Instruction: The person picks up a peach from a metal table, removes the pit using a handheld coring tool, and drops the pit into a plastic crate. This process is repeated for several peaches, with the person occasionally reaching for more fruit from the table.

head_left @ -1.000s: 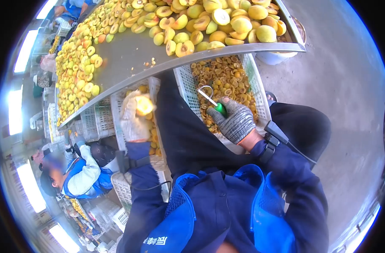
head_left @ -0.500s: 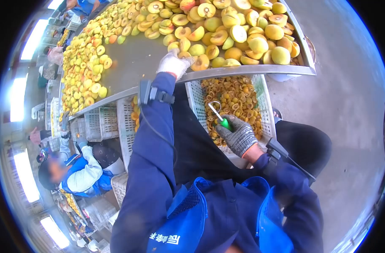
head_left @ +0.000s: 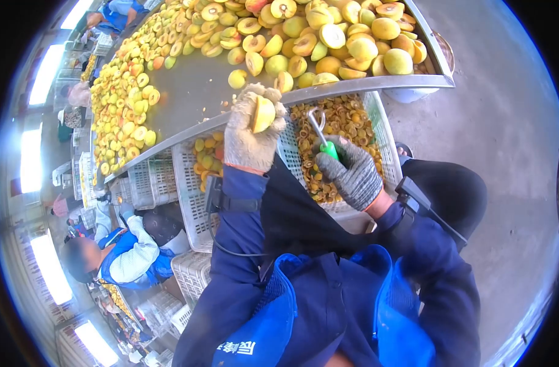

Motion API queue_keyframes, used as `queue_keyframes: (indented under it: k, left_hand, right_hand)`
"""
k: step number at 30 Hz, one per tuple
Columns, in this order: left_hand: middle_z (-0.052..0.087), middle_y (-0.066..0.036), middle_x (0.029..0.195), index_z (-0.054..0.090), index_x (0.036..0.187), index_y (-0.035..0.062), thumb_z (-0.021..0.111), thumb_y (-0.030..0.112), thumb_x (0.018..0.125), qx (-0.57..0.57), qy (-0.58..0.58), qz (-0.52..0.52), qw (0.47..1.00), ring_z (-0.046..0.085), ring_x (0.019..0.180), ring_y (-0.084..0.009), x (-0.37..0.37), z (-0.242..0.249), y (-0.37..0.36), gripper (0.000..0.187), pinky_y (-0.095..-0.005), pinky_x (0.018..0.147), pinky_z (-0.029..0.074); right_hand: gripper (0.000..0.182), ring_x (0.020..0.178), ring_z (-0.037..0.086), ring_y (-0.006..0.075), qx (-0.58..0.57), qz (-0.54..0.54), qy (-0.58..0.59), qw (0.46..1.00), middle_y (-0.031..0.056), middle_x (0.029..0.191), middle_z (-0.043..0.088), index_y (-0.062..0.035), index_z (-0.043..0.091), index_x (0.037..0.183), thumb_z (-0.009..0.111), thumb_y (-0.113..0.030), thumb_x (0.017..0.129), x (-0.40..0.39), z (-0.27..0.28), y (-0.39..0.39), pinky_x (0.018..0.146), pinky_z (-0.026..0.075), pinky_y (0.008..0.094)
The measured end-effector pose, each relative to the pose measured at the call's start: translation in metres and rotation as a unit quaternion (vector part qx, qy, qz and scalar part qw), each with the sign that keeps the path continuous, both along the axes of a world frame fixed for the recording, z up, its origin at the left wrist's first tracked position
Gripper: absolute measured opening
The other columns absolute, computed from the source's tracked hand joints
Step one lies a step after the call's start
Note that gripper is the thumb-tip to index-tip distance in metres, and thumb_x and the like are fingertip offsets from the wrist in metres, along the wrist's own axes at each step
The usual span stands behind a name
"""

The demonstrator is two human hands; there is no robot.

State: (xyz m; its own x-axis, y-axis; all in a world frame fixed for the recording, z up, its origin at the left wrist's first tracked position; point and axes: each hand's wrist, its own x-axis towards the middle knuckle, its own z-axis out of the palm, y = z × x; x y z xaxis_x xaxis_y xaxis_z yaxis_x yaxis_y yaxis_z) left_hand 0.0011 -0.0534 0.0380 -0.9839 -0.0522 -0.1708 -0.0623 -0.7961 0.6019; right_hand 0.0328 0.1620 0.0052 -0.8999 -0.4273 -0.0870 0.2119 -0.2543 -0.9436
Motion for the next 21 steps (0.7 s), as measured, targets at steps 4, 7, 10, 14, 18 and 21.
queue_keyframes:
  k: [4, 7, 10, 14, 18, 21]
  left_hand:
    - [0.063, -0.018, 0.117, 0.059, 0.122, -0.0005, 0.054, 0.021, 0.096, -0.145, 0.002, 0.017, 0.989, 0.062, 0.104, -0.0271, 0.019, 0.001, 0.035, 0.034, -0.0327, 0.078, 0.056]
    - [0.061, -0.023, 0.127, 0.056, 0.129, -0.0029, 0.051, 0.018, 0.093, -0.108, 0.014, -0.004, 0.994, 0.059, 0.118, -0.0345, 0.028, -0.004, 0.057, 0.042, -0.0439, 0.1, 0.049]
    - [0.059, -0.024, 0.132, 0.056, 0.128, -0.0051, 0.05, 0.017, 0.092, -0.059, 0.011, -0.055, 0.997, 0.054, 0.126, -0.0395, 0.032, -0.006, 0.064, 0.043, -0.0506, 0.113, 0.038]
    - [0.063, -0.02, 0.125, 0.057, 0.124, -0.0039, 0.05, 0.028, 0.095, -0.113, 0.006, -0.064, 0.992, 0.059, 0.118, -0.0326, 0.033, -0.01, 0.067, 0.044, -0.0461, 0.105, 0.044]
    - [0.07, -0.009, 0.11, 0.06, 0.123, 0.0002, 0.054, 0.026, 0.096, -0.274, -0.042, -0.084, 0.957, 0.064, 0.093, -0.0139, 0.041, 0.004, 0.072, 0.038, -0.0253, 0.076, 0.051]
    - [0.071, -0.007, 0.104, 0.064, 0.118, 0.001, 0.057, 0.019, 0.095, -0.358, -0.018, -0.064, 0.931, 0.063, 0.089, -0.0111, 0.043, 0.008, 0.068, 0.031, -0.0226, 0.071, 0.051]
  right_hand:
    - [0.024, 0.06, 0.052, 0.0042, 0.006, 0.032, -0.078, 0.996, -0.0019, 0.077, 0.062, -0.0031, 0.063, 0.114, 0.068, -0.017, 0.094, -0.006, 0.024, 0.009, 0.055, 0.045, 0.0219]
    - [0.024, 0.05, 0.053, 0.0078, 0.054, -0.021, -0.114, 0.992, -0.0002, 0.065, 0.058, -0.0035, 0.063, 0.101, 0.071, -0.024, 0.092, -0.005, 0.025, 0.007, 0.046, 0.043, 0.0253]
    - [0.026, 0.051, 0.055, 0.0091, 0.099, -0.035, -0.106, 0.989, 0.0021, 0.065, 0.059, -0.003, 0.063, 0.099, 0.071, -0.026, 0.091, -0.008, 0.019, 0.012, 0.047, 0.045, 0.0271]
    - [0.025, 0.051, 0.056, 0.0113, 0.159, -0.076, 0.032, 0.984, 0.0042, 0.065, 0.059, -0.0021, 0.064, 0.096, 0.071, -0.026, 0.091, -0.007, 0.001, 0.011, 0.05, 0.047, 0.0299]
    - [0.023, 0.053, 0.055, 0.0093, 0.064, -0.032, -0.12, 0.99, 0.0024, 0.066, 0.061, -0.0026, 0.064, 0.095, 0.071, -0.024, 0.091, -0.005, 0.011, 0.016, 0.051, 0.046, 0.0281]
    - [0.021, 0.053, 0.056, 0.0084, 0.066, -0.018, -0.118, 0.991, 0.0014, 0.065, 0.06, -0.0028, 0.064, 0.094, 0.071, -0.022, 0.091, -0.006, 0.022, 0.019, 0.051, 0.047, 0.0269]
